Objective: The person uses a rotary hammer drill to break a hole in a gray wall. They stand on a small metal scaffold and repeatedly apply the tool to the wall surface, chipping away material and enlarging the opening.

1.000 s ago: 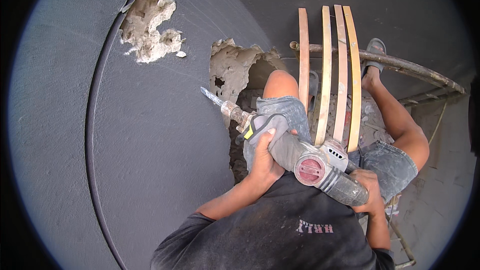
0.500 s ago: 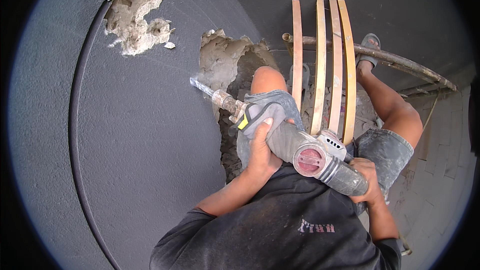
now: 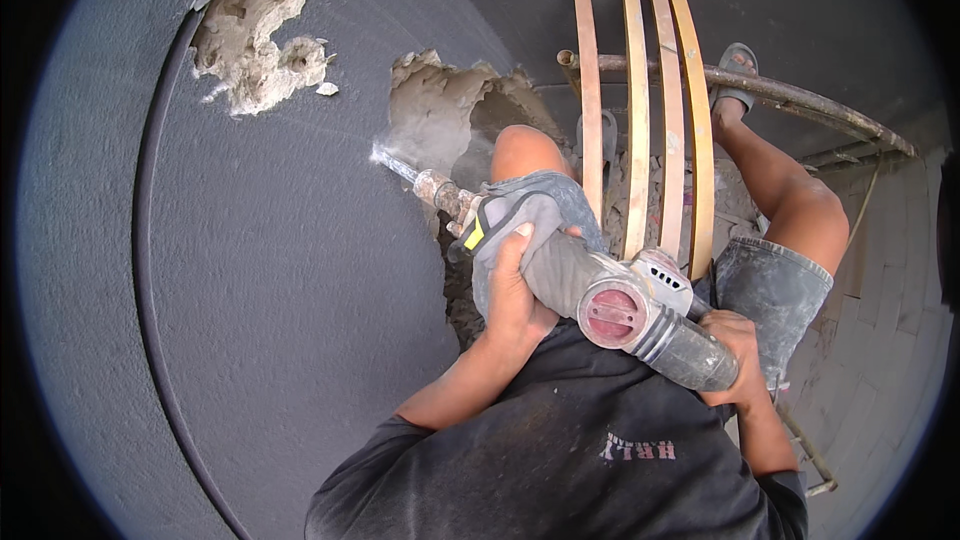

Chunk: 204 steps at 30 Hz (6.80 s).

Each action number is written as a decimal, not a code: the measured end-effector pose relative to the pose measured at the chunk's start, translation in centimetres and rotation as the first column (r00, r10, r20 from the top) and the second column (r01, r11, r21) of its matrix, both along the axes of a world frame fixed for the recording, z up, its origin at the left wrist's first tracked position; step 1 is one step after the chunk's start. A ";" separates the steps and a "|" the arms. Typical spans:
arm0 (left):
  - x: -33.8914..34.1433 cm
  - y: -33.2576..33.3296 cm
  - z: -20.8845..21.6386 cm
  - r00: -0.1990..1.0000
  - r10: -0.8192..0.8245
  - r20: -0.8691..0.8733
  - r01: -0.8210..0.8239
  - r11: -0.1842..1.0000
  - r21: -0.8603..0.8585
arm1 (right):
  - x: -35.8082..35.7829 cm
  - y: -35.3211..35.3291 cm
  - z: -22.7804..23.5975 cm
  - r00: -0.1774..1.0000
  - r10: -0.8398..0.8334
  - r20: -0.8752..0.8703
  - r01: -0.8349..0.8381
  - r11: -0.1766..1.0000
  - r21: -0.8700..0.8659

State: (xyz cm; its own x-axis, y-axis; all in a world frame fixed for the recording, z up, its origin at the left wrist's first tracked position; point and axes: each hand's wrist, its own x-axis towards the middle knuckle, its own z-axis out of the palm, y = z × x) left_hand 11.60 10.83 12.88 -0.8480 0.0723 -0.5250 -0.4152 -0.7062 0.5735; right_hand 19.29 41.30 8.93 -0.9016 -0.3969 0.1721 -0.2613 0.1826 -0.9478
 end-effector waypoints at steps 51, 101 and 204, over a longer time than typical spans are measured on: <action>-0.9 -0.6 0.4 0.997 0.041 -0.067 -0.043 0.999 -0.024 | 1.0 -1.6 3.7 0.995 -0.090 -0.052 0.089 0.996 -0.016; -3.2 -0.2 -3.7 0.957 0.177 -0.231 -0.183 0.983 -0.003 | -2.8 -0.9 -1.0 0.991 -0.054 -0.123 0.064 0.995 0.081; -4.2 -5.6 -1.6 0.991 0.100 -0.084 -0.115 0.974 -0.194 | -1.0 -6.3 2.2 0.996 -0.070 0.062 0.072 0.997 -0.022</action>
